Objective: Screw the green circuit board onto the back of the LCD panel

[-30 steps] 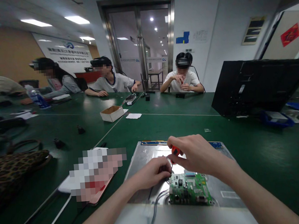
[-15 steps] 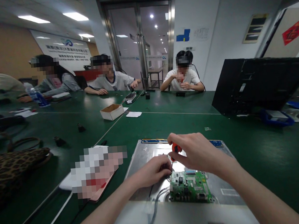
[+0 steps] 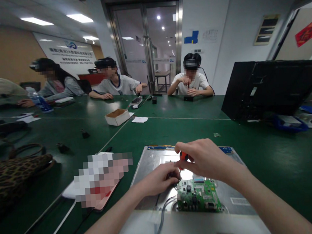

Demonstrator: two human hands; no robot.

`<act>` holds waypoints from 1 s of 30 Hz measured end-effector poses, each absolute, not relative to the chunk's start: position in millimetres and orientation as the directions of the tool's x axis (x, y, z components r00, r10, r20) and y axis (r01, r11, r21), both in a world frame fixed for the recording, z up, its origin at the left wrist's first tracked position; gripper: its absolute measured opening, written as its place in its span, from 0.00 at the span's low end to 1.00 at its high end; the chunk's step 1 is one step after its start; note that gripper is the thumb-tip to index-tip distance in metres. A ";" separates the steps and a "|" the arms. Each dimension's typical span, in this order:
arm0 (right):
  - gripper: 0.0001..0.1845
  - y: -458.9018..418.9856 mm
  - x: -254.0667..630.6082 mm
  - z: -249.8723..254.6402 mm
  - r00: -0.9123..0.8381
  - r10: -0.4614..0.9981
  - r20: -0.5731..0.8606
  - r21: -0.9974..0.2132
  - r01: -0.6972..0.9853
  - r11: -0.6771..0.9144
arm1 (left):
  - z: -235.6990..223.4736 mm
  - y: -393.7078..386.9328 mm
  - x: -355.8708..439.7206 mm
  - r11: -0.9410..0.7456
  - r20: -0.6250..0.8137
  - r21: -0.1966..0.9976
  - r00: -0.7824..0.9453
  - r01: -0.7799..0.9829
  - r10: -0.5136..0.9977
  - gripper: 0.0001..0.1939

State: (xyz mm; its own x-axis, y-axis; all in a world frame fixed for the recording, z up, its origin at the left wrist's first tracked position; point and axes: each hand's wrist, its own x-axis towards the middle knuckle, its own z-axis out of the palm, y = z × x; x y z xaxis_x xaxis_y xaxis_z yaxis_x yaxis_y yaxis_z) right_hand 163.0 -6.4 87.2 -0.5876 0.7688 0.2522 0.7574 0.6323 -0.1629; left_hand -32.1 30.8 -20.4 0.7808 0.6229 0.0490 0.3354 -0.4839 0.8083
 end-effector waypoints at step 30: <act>0.10 -10.0 167.0 90.7 -0.594 0.758 0.269 -0.176 0.744 0.645 | -22.8 33.7 -34.8 -0.516 0.081 0.788 0.775 0.335 0.626 0.04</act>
